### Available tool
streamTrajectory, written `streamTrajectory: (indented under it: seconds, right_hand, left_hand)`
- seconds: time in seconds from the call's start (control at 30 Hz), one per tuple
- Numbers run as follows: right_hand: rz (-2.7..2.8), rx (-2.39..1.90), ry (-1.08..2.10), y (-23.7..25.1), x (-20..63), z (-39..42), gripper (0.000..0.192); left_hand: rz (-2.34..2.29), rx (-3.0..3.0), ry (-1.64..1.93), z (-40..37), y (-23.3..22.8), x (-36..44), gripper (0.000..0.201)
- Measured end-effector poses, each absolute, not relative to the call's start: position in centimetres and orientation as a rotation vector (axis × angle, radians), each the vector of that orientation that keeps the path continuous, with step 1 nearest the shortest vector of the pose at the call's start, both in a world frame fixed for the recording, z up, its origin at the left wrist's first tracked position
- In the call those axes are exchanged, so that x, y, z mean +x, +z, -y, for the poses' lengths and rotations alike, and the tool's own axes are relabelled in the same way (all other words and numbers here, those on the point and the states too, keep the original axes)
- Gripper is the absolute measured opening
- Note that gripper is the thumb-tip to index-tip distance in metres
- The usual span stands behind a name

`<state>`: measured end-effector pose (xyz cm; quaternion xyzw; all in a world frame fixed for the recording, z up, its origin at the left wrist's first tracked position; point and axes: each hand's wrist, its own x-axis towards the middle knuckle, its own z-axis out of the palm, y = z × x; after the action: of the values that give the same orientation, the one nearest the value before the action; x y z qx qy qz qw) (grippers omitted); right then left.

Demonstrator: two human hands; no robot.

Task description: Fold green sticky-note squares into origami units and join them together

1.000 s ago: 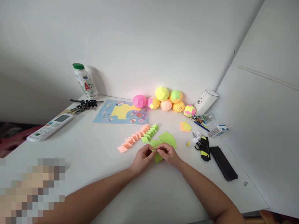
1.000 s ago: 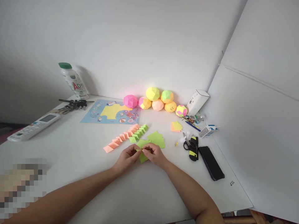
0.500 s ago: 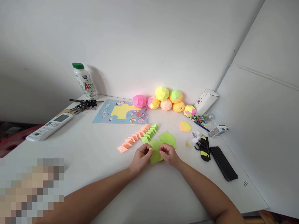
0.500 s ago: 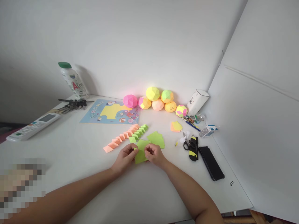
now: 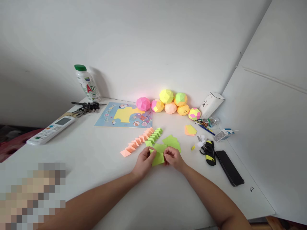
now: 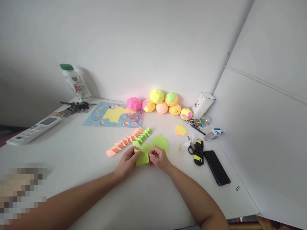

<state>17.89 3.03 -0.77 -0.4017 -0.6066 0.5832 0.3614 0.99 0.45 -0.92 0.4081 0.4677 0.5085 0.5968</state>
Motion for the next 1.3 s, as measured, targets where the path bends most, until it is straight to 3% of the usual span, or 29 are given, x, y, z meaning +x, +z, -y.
streamTrajectory:
  seconds: [0.27, 0.57, 1.3]
  right_hand:
    - [1.488, -1.031, 1.567, -0.7, 17.7, -3.1, 0.019]
    - [1.477, -0.99, 1.588, -0.9, 17.8, -3.3, 0.025]
    - [1.464, -1.026, 1.531, -1.1, 18.1, -3.8, 0.023]
  left_hand:
    - [-1.099, 0.959, 1.142, -0.6, -0.5, 1.0, 0.032]
    - [-1.074, 0.93, 1.162, -0.3, 0.5, 1.3, 0.048]
    - [-1.012, 0.969, 1.248, -0.4, -1.0, 1.4, 0.029]
